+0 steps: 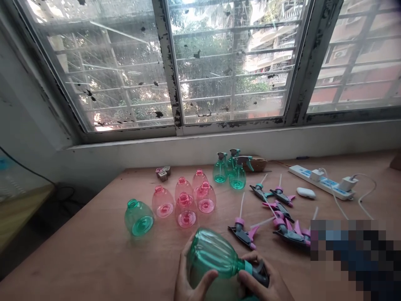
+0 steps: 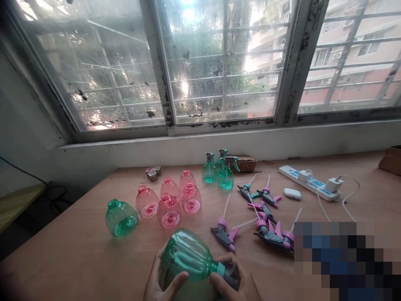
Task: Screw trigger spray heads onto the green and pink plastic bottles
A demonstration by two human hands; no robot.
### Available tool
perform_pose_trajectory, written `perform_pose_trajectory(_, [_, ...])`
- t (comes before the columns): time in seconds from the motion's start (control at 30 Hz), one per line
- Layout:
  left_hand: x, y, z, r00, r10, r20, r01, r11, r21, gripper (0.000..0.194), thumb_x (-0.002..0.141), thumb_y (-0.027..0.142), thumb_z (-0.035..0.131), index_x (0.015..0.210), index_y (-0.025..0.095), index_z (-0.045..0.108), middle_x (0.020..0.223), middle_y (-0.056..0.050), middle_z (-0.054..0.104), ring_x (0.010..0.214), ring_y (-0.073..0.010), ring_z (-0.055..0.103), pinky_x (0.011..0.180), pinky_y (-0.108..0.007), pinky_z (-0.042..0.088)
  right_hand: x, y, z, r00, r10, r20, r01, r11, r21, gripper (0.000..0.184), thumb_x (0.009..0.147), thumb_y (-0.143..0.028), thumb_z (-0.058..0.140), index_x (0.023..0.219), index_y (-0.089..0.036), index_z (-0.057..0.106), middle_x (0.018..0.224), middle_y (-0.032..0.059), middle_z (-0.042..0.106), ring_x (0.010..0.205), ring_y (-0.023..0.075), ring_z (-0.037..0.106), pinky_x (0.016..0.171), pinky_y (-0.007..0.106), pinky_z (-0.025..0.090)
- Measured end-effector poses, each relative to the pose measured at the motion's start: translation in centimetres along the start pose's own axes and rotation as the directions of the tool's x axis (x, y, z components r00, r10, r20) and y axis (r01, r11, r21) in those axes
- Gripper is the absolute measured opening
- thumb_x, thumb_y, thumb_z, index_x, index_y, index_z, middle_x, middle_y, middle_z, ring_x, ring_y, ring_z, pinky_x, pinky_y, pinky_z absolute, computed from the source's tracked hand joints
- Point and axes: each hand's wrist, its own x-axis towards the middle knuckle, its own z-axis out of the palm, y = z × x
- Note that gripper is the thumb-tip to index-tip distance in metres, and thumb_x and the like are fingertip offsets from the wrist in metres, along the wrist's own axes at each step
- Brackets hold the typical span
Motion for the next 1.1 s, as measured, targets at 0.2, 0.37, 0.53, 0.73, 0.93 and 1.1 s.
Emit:
perform_pose_trajectory(0.2, [-0.4,0.5,-0.4,0.995,0.000,0.099,-0.009,0.996,0.093,0.077,0.068,0.043,0.083,0.135,0.026,0.050,0.143,-0.010,0.058,0.139,-0.0336,0.048,0.120,-0.048,0.032,-0.2,-0.6,-0.2,1.000,-0.013,-0.019,0.014,0.998,0.055,0.045,0.075,-0.054,0.078,0.096,-0.020,0.057,0.058,0.0003,0.071,0.054,0.0186,0.066,0.056,0.029,0.052])
perform_pose_trajectory(0.37, [-0.4,0.6,-0.2,0.998,-0.018,0.064,0.011,0.994,0.105,0.084,0.067,0.049,0.083,0.137,0.025,0.045,0.139,-0.011,0.060,0.134,-0.0362,0.051,0.115,-0.052,0.037,-0.6,-1.0,-0.1,0.999,-0.031,-0.009,0.031,0.999,-0.030,0.041,0.075,-0.050,0.080,0.094,-0.019,0.060,0.061,-0.0011,0.071,0.058,0.0198,0.068,0.059,0.030,0.052])
perform_pose_trajectory(0.53, [0.3,0.1,-0.4,0.990,0.015,0.142,-0.030,0.994,0.105,0.076,0.076,0.040,0.079,0.142,0.032,0.044,0.153,-0.006,0.048,0.142,-0.0324,0.043,0.120,-0.048,0.031,-0.6,-1.5,-0.1,1.000,-0.005,-0.014,0.006,0.998,0.067,0.043,0.076,-0.049,0.080,0.097,-0.019,0.057,0.061,-0.0016,0.071,0.058,0.0198,0.069,0.061,0.032,0.054])
perform_pose_trajectory(0.73, [-0.2,0.4,-0.1,0.996,0.012,0.083,-0.025,0.987,0.159,0.081,0.064,0.044,0.086,0.136,0.030,0.052,0.137,-0.006,0.063,0.136,-0.0360,0.050,0.116,-0.051,0.036,-0.9,-2.2,0.2,1.000,0.007,0.002,-0.007,0.997,0.076,0.038,0.078,-0.044,0.080,0.096,-0.020,0.057,0.065,-0.0034,0.071,0.060,0.0174,0.070,0.062,0.029,0.055])
perform_pose_trajectory(0.93, [-0.2,1.1,-0.1,0.996,-0.004,0.086,-0.009,0.989,0.148,0.073,0.071,0.044,0.081,0.137,0.029,0.052,0.141,-0.007,0.060,0.137,-0.0352,0.049,0.117,-0.051,0.035,-0.9,-2.3,0.0,1.000,0.020,-0.009,-0.020,1.000,0.018,0.037,0.078,-0.045,0.080,0.097,-0.020,0.059,0.065,-0.0016,0.073,0.061,0.0181,0.070,0.063,0.029,0.056])
perform_pose_trajectory(1.1, [-0.7,1.3,0.1,0.999,0.010,0.037,-0.014,0.995,0.101,0.071,0.070,0.041,0.083,0.135,0.032,0.054,0.142,-0.004,0.059,0.137,-0.0335,0.049,0.118,-0.048,0.035,-0.9,-2.1,-0.2,0.999,0.025,-0.030,-0.022,0.996,0.088,0.041,0.076,-0.049,0.079,0.096,-0.019,0.059,0.060,-0.0012,0.071,0.057,0.0186,0.068,0.060,0.030,0.057])
